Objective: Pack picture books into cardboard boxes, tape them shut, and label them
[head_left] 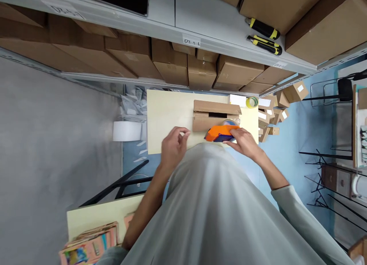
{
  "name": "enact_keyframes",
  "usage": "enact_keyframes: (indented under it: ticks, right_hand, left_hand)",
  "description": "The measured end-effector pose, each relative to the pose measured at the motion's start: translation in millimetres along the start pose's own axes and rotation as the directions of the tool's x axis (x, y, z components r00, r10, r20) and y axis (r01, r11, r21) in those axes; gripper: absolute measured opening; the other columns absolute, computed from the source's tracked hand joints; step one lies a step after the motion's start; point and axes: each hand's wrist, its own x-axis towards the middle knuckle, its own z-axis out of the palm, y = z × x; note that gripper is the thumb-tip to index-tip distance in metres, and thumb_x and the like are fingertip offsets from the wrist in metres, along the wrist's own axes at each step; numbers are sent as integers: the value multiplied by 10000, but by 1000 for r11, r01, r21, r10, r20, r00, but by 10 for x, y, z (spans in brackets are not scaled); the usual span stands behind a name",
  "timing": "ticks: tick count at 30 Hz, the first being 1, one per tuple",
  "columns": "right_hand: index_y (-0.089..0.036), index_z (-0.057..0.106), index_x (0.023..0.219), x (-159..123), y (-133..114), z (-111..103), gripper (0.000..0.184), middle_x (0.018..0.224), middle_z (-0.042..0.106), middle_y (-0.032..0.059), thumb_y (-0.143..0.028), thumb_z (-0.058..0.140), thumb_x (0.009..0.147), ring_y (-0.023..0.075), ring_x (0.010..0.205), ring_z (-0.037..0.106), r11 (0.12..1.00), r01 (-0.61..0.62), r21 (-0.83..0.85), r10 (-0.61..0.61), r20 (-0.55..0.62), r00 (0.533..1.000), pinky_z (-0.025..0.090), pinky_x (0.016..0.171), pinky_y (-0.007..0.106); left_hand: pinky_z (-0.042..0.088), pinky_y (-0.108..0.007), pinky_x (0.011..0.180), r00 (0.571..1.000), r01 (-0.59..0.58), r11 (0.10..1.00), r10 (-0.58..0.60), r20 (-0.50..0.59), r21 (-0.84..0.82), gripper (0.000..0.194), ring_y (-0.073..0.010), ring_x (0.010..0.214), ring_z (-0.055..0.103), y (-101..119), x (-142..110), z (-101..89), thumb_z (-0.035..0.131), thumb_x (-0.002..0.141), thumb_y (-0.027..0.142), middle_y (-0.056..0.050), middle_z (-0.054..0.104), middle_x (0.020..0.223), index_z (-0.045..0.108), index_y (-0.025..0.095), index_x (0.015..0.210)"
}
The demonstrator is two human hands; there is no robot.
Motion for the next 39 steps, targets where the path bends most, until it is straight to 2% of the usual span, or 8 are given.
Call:
enact_keyframes:
  ticks: [2,6,11,17,22,28,34,39]
  right_hand:
    - [-203,691,1066,27,52,-102,373,1040,797,139,-571,636,1080,320,957,737,998,-62,-19,62,32,998,523,868,397]
    - [-200,715,1118,251,65,-349,350,1003,790,108,-539,695,1036,281,875,719,990,-141,10,137,173,975,463,751,328]
    - [-179,728,1024,739,37,-692,392,843,728,44,-563,743,946,201,731,626,968,-227,108,187,294,937,391,680,294]
    - [-172,714,906,1192,110,-943,575,721,617,-6,-738,779,831,159,676,528,944,-276,182,168,456,874,345,662,291]
    - [-166,749,891,1438,162,-957,697,745,638,6,-847,780,747,161,706,515,933,-287,215,121,565,817,353,669,292]
    - [-174,744,863,1623,185,-854,683,760,668,33,-829,837,694,172,702,534,917,-341,209,139,632,762,386,656,298]
    - [-162,749,850,1772,262,-693,623,719,632,19,-762,854,716,172,695,526,922,-349,171,163,644,747,362,652,305]
    - [-157,789,939,1816,276,-649,610,750,652,16,-734,836,746,177,722,543,920,-356,161,175,645,743,377,679,301]
  left_hand:
    - [434,-279,639,997,77,997,-77,2,-15,230,-133,589,505,-112,53,-138,620,993,424,17,625,742,704,216,947]
    - [378,-261,557,968,239,962,-227,104,-129,278,-123,522,445,-344,280,-290,672,918,475,53,500,620,732,207,965]
    - [387,-255,526,905,394,858,-299,303,-329,298,-104,513,446,-576,744,-233,769,795,455,9,603,682,732,175,891]
    - [375,-242,514,866,464,801,-320,385,-378,297,-96,534,449,-799,1073,-197,837,712,428,-18,623,687,760,162,821]
    - [412,-250,522,829,523,768,-357,430,-370,277,-103,564,483,-954,1150,-162,864,675,393,-57,698,769,778,163,802]
    - [419,-247,522,776,600,720,-418,472,-348,225,-93,543,476,-1131,1212,-62,847,655,325,-37,697,742,786,163,799]
    - [440,-252,540,762,622,694,-432,483,-362,201,-105,564,501,-1287,1271,94,847,632,290,-38,687,712,788,159,773]
    - [456,-252,555,747,638,680,-434,503,-361,256,-111,584,513,-1426,1321,313,900,604,336,-35,687,692,794,166,763]
